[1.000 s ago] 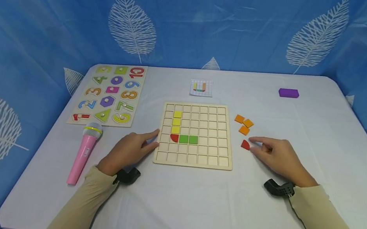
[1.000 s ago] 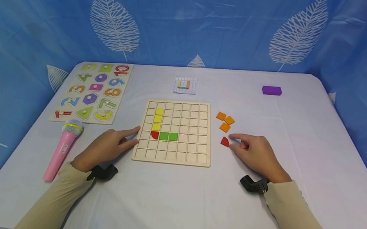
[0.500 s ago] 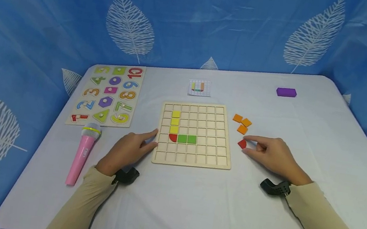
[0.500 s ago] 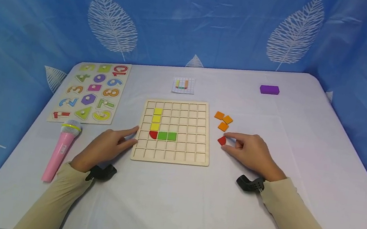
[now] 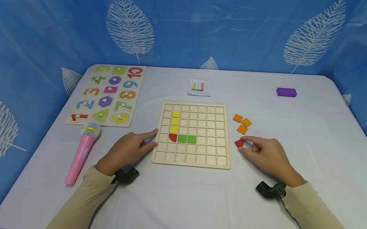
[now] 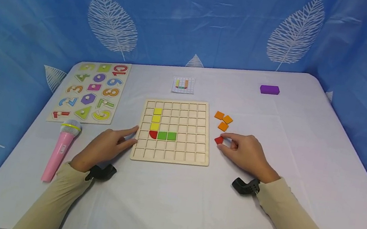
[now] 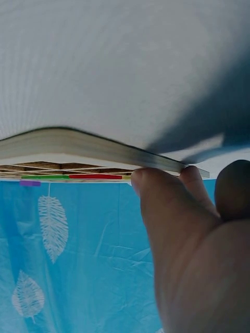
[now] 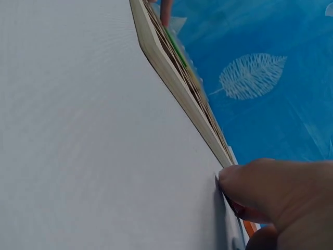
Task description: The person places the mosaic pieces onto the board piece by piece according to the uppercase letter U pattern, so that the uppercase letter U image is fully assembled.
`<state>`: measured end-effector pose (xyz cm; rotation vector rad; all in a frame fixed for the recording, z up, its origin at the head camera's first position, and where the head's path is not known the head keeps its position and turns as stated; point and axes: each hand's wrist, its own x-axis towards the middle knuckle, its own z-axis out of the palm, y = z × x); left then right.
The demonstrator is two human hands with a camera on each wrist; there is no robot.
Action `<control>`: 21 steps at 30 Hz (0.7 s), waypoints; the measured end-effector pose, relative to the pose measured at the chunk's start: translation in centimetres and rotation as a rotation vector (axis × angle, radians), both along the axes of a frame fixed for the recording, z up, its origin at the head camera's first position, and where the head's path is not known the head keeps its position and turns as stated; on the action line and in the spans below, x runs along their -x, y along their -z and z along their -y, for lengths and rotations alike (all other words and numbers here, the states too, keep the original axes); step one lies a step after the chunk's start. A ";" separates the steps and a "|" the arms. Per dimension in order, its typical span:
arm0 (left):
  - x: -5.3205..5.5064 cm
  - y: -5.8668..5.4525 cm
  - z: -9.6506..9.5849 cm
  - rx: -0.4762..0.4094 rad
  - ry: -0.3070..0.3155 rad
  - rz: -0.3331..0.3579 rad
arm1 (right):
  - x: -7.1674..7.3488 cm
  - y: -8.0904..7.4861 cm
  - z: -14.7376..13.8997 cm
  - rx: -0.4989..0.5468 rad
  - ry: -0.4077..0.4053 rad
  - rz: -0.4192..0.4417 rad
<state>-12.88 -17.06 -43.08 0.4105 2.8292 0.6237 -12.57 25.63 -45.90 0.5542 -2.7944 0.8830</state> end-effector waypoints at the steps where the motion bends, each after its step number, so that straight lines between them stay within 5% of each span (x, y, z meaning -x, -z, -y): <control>1: 0.0 0.0 0.0 0.000 -0.001 0.001 | 0.0 0.1 0.1 0.001 0.000 -0.013; 21: 0.1 0.1 0.1 -0.008 0.000 0.004 | 0.0 0.3 2.3 0.113 -0.013 -0.067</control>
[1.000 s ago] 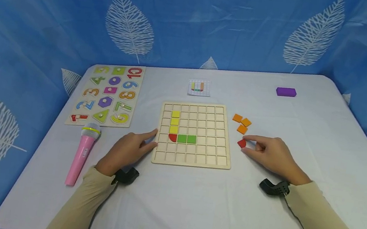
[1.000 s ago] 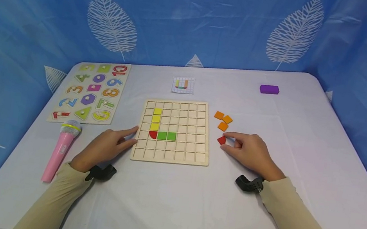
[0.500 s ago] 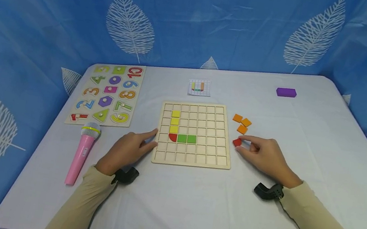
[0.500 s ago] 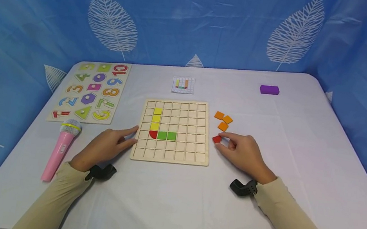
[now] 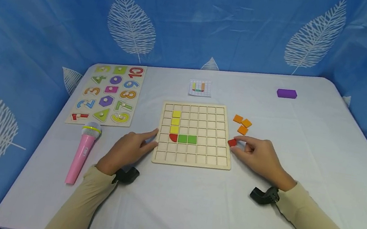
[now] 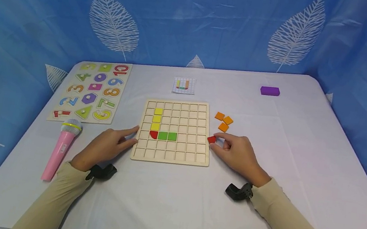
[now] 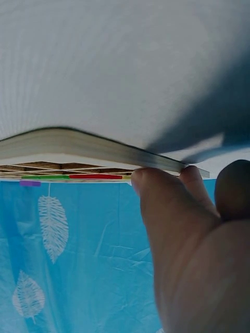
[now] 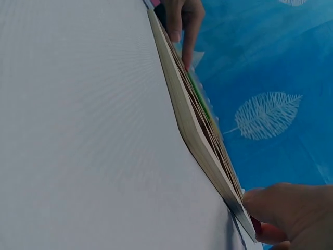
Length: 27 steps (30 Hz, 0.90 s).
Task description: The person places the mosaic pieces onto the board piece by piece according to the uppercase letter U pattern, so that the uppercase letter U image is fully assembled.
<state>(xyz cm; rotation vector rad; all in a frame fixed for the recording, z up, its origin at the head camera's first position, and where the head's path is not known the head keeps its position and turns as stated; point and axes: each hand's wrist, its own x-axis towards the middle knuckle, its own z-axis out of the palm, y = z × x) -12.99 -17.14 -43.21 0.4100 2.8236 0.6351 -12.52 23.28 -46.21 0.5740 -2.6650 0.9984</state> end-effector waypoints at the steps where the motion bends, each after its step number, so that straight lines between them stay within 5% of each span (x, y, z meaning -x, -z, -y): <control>1: 0.0 0.0 0.0 -0.001 0.001 -0.001 | 0.1 0.0 0.2 0.001 0.000 -0.002; 27: -0.3 -0.1 -0.1 -0.011 0.005 -0.020 | 1.1 -0.3 6.1 -0.011 -0.072 -0.068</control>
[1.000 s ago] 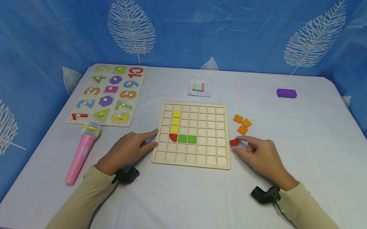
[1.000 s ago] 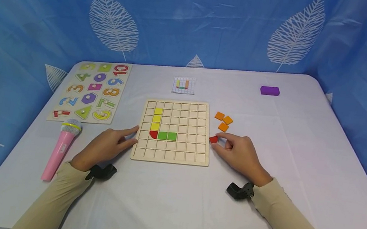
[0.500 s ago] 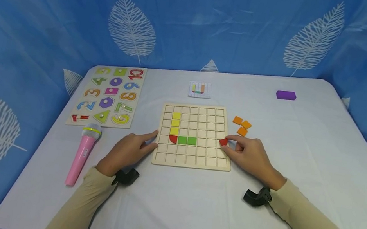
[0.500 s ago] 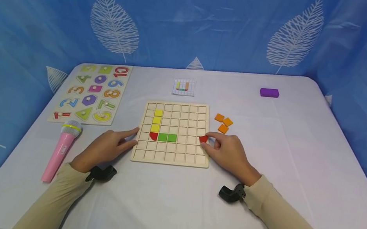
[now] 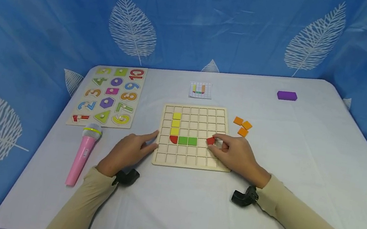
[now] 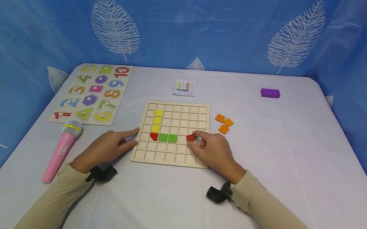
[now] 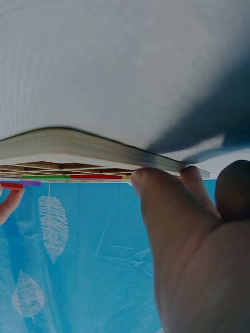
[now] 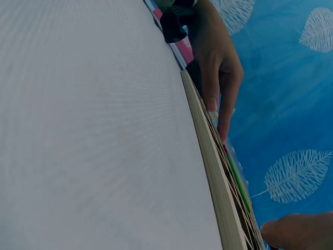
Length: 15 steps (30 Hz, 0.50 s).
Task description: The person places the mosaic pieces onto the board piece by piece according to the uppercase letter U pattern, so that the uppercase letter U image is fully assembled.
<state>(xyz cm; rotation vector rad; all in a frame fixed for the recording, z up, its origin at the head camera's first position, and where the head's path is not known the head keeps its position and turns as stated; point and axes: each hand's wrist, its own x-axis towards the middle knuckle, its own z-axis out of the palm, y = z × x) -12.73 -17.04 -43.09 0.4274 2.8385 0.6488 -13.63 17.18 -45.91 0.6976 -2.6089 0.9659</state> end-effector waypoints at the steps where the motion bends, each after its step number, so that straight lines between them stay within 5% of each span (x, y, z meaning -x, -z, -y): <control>1: 0.0 0.0 0.0 0.000 -0.001 0.002 | 0.0 0.0 0.2 -0.005 -0.001 0.004; 15: 0.1 0.1 0.0 0.013 -0.002 0.008 | -0.5 -0.3 1.9 -0.069 0.048 0.048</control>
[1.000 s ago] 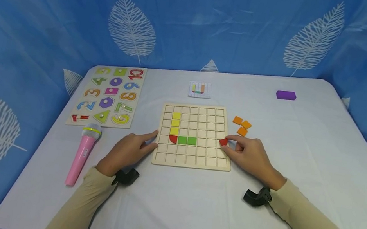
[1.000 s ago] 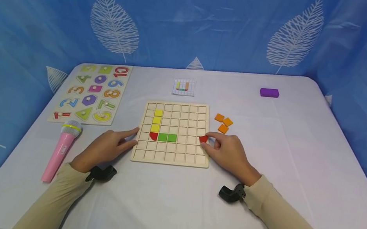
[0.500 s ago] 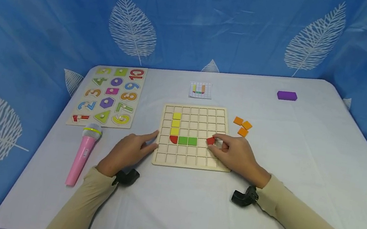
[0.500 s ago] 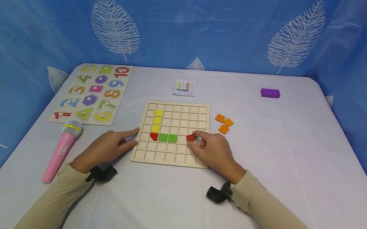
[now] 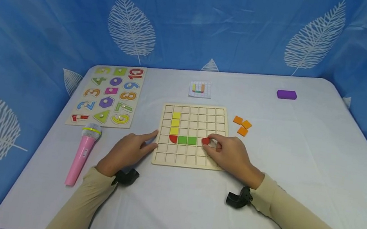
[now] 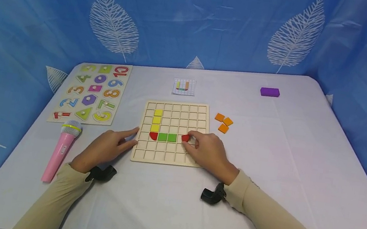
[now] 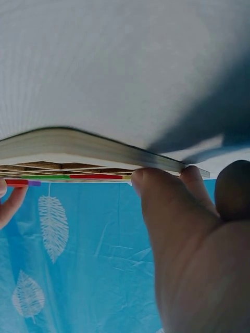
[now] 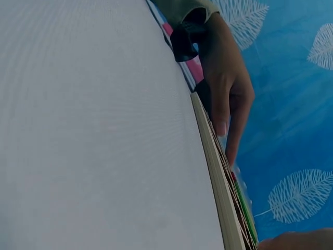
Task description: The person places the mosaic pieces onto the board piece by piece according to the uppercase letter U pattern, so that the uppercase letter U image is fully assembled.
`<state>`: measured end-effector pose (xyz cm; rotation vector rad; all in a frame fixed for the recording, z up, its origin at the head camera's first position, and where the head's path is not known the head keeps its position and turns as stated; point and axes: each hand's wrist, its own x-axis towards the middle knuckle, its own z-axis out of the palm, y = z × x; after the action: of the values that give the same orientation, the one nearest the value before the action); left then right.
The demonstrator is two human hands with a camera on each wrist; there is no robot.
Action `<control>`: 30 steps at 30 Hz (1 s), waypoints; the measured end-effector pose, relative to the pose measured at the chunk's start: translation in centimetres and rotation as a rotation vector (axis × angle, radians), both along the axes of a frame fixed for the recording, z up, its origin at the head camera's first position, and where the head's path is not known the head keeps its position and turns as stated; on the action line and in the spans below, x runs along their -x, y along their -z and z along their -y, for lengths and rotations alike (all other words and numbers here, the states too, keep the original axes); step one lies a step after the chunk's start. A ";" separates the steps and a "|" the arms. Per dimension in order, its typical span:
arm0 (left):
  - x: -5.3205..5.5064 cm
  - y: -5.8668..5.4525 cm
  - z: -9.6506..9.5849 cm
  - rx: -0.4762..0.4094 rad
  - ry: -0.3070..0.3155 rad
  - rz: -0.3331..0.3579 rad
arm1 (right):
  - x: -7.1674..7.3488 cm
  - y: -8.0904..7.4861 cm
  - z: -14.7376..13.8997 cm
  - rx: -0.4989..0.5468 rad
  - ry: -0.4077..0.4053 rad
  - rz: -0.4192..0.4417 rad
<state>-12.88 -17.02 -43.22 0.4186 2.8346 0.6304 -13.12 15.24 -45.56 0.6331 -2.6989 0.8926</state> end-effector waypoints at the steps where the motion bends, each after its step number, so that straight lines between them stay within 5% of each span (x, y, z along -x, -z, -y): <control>1: 0.0 0.0 0.0 -0.001 -0.001 0.000 | 0.0 0.0 0.2 -0.005 0.001 0.000; 30: 0.1 0.2 0.1 0.002 0.001 0.000 | 0.0 0.1 1.6 -0.040 0.044 -0.055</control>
<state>-12.93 -17.08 -43.37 0.4195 2.8351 0.6267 -13.13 13.65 -45.68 0.5945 -2.6774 0.8000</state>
